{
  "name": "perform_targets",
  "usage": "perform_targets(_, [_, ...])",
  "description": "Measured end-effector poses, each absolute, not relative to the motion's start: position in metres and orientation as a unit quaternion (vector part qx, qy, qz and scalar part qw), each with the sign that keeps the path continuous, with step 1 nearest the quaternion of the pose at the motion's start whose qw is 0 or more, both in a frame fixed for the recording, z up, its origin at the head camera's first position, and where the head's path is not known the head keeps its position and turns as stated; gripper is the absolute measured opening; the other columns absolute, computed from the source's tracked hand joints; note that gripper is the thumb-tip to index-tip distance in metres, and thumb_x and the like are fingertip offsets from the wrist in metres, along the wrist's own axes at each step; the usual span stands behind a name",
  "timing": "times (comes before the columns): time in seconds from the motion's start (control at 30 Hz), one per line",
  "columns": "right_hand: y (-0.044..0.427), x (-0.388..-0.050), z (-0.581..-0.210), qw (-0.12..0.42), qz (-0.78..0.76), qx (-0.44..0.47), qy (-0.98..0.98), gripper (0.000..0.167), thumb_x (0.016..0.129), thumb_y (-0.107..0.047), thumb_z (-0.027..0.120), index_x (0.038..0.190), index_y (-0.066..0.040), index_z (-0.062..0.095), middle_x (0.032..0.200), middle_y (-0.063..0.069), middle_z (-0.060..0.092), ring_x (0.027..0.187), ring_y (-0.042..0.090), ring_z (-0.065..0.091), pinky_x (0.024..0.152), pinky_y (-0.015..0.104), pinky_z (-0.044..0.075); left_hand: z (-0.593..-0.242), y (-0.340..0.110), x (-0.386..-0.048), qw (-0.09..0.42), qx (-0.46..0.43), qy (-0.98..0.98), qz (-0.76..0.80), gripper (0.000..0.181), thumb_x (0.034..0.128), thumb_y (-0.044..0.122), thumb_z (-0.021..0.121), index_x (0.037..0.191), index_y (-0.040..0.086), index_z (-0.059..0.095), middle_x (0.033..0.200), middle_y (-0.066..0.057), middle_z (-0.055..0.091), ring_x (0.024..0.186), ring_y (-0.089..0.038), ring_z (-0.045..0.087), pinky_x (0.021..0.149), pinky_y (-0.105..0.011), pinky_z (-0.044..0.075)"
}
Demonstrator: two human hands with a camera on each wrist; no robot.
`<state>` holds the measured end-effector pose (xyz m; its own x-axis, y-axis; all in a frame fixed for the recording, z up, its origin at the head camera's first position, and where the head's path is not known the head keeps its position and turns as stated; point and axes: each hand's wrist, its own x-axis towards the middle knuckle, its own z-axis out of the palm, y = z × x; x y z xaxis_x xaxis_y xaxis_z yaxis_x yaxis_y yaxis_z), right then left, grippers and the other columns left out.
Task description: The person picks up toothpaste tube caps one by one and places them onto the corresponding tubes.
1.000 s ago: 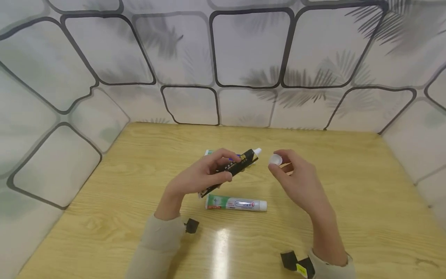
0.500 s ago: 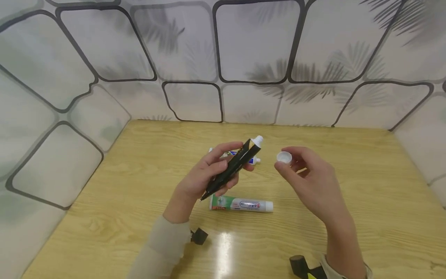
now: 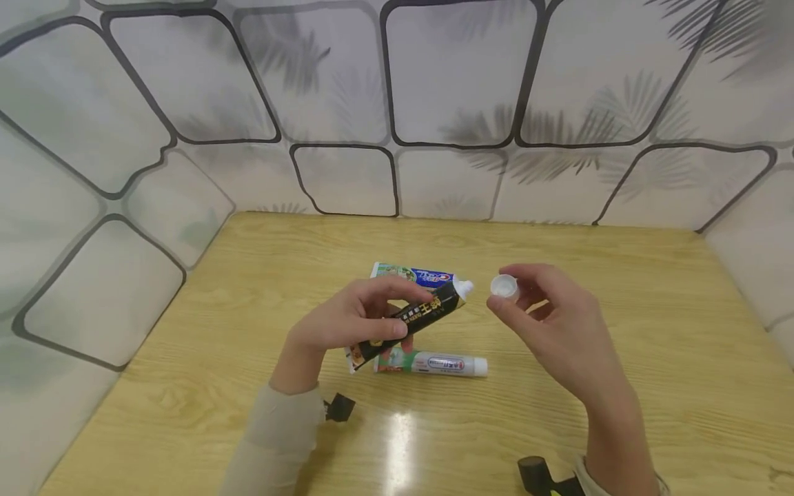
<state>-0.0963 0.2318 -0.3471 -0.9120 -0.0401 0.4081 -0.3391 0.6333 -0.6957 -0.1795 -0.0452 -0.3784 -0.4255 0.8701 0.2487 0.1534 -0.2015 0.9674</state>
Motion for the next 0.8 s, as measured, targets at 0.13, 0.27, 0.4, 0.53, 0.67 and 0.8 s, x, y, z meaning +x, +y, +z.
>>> perform_targets(0.13, [0.2317,-0.0961,-0.3483,0.175,0.411,0.139,-0.884,0.037,0.082,0.000,0.079,0.116,-0.011,0.068,0.091,-0.005,0.063,0.080,0.002,0.059,0.069,0.011,0.048,-0.3732,-0.0478,-0.1756,0.285,0.442,0.623,0.580,0.033,0.1032,0.008,0.052,0.136,0.007,0.053,0.093,-0.014,0.067,0.067,-0.022,0.064,0.037,-0.032,0.039])
perform_targets(0.27, [0.2333,-0.0955,-0.3481,0.159,0.399,0.158,-0.889,0.038,0.082,-0.001,0.080,0.116,-0.014,0.069,0.095,-0.007,0.066,0.080,0.000,0.061,0.068,0.012,0.049,-0.3720,-0.0475,-0.1752,0.276,0.451,0.641,0.557,0.033,0.1033,0.008,0.050,0.136,0.008,0.055,0.092,-0.014,0.067,0.056,-0.021,0.055,0.037,-0.032,0.039])
perform_targets(0.4, [0.2354,-0.0943,-0.3467,0.139,0.383,0.157,-0.900,0.036,0.083,-0.007,0.080,0.116,-0.017,0.070,0.098,-0.006,0.070,0.077,0.001,0.066,0.063,0.016,0.051,-0.3719,-0.0480,-0.1762,0.259,0.469,0.645,0.545,0.034,0.1009,0.005,0.054,0.135,0.005,0.056,0.090,-0.017,0.064,0.049,-0.019,0.048,0.039,-0.030,0.040])
perform_targets(0.53, [0.2363,-0.0931,-0.3476,0.122,0.364,0.168,-0.908,0.036,0.084,-0.009,0.080,0.118,-0.016,0.070,0.094,-0.005,0.072,0.074,0.002,0.066,0.062,0.017,0.051,-0.3715,-0.0490,-0.1746,0.255,0.474,0.649,0.538,0.035,0.1002,0.005,0.056,0.135,0.005,0.056,0.086,-0.010,0.058,0.046,-0.018,0.044,0.038,-0.030,0.039])
perform_targets(0.67, [0.2368,-0.0936,-0.3481,0.116,0.343,0.184,-0.914,0.036,0.085,-0.011,0.079,0.120,-0.016,0.069,0.093,-0.009,0.070,0.076,0.002,0.065,0.065,0.016,0.051,-0.3713,-0.0472,-0.1755,0.251,0.482,0.650,0.532,0.035,0.1012,0.006,0.056,0.137,0.007,0.055,0.085,-0.004,0.055,0.046,-0.017,0.043,0.037,-0.031,0.038])
perform_targets(0.8, [0.2367,-0.0945,-0.3488,0.110,0.340,0.194,-0.913,0.035,0.085,-0.011,0.079,0.119,-0.015,0.069,0.094,-0.009,0.069,0.077,0.001,0.063,0.067,0.017,0.052,-0.3725,-0.0469,-0.1764,0.253,0.486,0.647,0.531,0.037,0.1011,0.005,0.055,0.138,0.006,0.054,0.086,-0.004,0.055,0.044,-0.017,0.041,0.037,-0.031,0.038])
